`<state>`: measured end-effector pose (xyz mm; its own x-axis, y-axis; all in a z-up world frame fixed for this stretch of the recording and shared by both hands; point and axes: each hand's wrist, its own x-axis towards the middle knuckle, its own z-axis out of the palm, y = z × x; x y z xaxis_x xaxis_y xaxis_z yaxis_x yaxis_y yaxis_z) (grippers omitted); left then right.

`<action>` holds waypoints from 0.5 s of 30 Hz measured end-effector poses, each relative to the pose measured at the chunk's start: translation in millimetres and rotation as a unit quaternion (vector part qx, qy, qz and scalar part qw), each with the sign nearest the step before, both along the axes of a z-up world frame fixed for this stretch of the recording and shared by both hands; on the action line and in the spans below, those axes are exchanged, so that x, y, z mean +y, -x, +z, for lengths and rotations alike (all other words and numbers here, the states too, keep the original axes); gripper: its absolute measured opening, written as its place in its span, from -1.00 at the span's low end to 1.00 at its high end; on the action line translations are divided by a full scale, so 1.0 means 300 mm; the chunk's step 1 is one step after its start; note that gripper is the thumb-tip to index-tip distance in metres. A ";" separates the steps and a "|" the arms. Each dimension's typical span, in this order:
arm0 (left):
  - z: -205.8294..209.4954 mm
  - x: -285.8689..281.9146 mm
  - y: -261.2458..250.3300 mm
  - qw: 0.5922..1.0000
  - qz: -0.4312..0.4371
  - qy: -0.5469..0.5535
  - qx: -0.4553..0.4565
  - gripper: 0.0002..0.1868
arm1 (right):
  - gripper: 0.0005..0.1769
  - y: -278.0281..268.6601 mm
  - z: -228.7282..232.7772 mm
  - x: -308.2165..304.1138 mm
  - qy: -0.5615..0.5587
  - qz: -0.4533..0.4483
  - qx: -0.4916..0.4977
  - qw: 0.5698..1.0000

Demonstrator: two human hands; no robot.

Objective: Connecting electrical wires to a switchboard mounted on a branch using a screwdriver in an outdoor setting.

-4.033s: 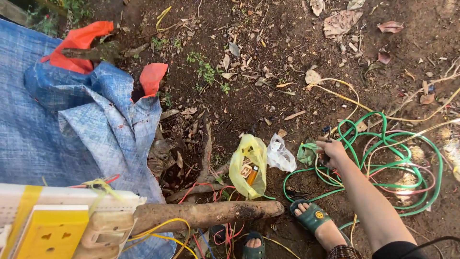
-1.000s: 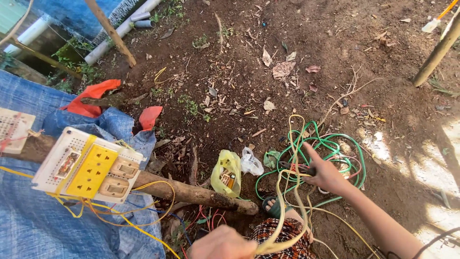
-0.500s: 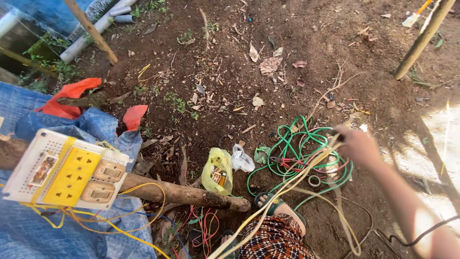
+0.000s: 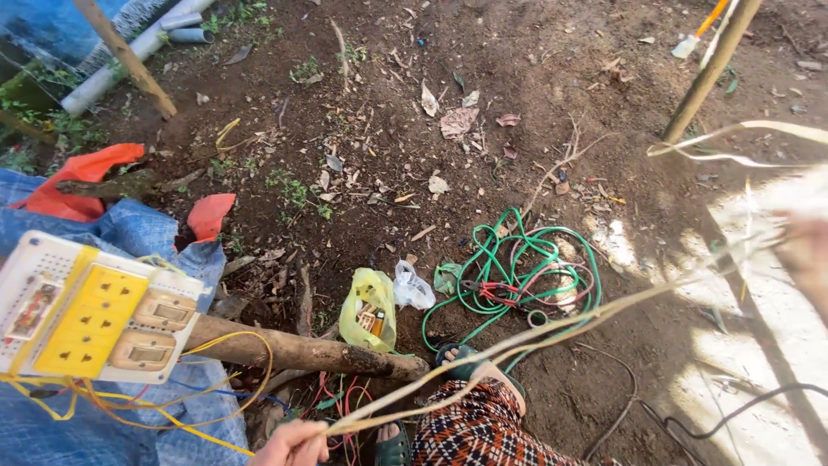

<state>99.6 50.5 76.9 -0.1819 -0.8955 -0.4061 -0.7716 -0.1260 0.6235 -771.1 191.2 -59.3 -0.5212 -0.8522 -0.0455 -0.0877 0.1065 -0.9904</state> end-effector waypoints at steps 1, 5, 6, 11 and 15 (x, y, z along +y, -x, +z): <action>0.067 0.007 0.105 1.000 -0.003 -0.005 -0.001 -0.60 | -0.46 -0.028 -0.043 -0.013 -0.005 -0.003 -0.001 1.000; 0.194 -0.008 0.333 0.983 0.143 0.091 0.065 -0.80 | 0.26 -0.168 -0.181 -0.088 -0.221 0.192 0.368 0.883; 0.192 -0.022 0.339 0.990 0.129 0.044 0.031 -0.76 | 0.62 -0.213 -0.202 -0.120 -0.297 0.269 0.502 0.766; 0.226 0.003 0.423 0.994 0.032 0.100 -0.020 -0.80 | -0.43 -0.774 0.414 -0.344 -0.407 0.301 0.509 0.696; 0.271 0.019 0.449 0.990 -0.013 0.140 0.003 -0.82 | -0.52 -1.040 0.570 -0.458 -0.177 0.385 0.428 0.798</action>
